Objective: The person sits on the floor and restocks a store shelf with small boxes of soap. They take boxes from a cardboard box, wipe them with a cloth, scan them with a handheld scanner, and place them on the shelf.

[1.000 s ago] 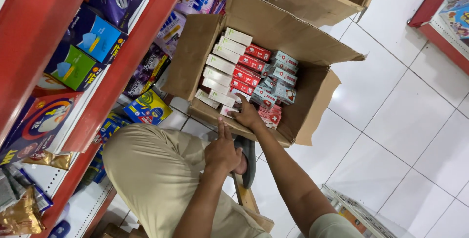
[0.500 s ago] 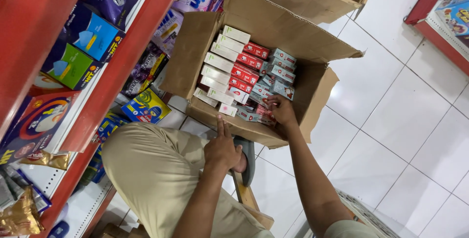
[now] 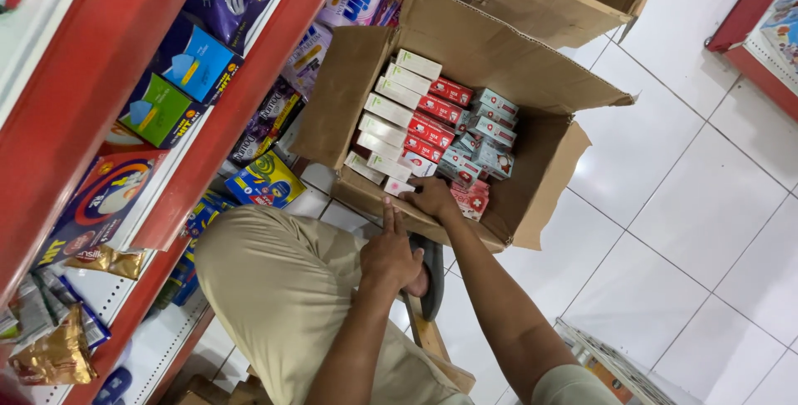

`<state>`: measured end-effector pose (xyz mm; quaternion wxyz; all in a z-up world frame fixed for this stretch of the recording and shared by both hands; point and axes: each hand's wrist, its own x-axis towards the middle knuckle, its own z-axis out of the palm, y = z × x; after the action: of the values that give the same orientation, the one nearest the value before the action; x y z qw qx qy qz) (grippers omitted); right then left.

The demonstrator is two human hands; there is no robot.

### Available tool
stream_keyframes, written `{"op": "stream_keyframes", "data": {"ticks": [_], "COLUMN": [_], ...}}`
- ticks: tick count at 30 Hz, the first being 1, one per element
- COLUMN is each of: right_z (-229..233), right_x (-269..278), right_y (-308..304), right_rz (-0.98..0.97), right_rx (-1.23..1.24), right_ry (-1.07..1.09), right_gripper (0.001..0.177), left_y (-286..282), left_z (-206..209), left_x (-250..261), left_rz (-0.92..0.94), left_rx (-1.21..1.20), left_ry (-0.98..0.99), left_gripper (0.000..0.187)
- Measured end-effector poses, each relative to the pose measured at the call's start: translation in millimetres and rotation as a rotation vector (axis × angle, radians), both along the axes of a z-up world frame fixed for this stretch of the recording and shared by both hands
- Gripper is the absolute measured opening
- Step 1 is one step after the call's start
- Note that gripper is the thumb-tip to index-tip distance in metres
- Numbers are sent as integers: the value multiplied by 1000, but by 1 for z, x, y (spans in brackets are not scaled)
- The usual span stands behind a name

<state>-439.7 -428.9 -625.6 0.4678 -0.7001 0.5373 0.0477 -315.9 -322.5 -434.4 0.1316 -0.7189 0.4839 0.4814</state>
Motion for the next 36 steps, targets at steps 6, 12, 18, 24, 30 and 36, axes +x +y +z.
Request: {"op": "stream_keyframes", "data": {"ticks": [6,12,18,24,30,36], "right_z": [32,59,127,184,250,312], "right_x": [-20,-59,-83,-92,-26,168], "right_y": [0,9,28,46,43,109], "right_rz": [-36,40,-80,-156,12,716], "right_rx": [115,30,-13,126,467,303], "right_ry": [-27,-148,-127,-455,-467,-501], "right_gripper": [52,53,52,38,37,41], "left_y": [1,8,16,42,123,255], "left_z": [6,-7,-1,14,108,87], "left_x": [3,5,11,39,106,146], "left_rz": [4,55,107,445,776,1208], "left_rx": [7,-119,-183,-1104,-873,-779], "left_ry": [12,28,75,246,620,1385], "left_gripper": [99,97,89,52,40,57]}}
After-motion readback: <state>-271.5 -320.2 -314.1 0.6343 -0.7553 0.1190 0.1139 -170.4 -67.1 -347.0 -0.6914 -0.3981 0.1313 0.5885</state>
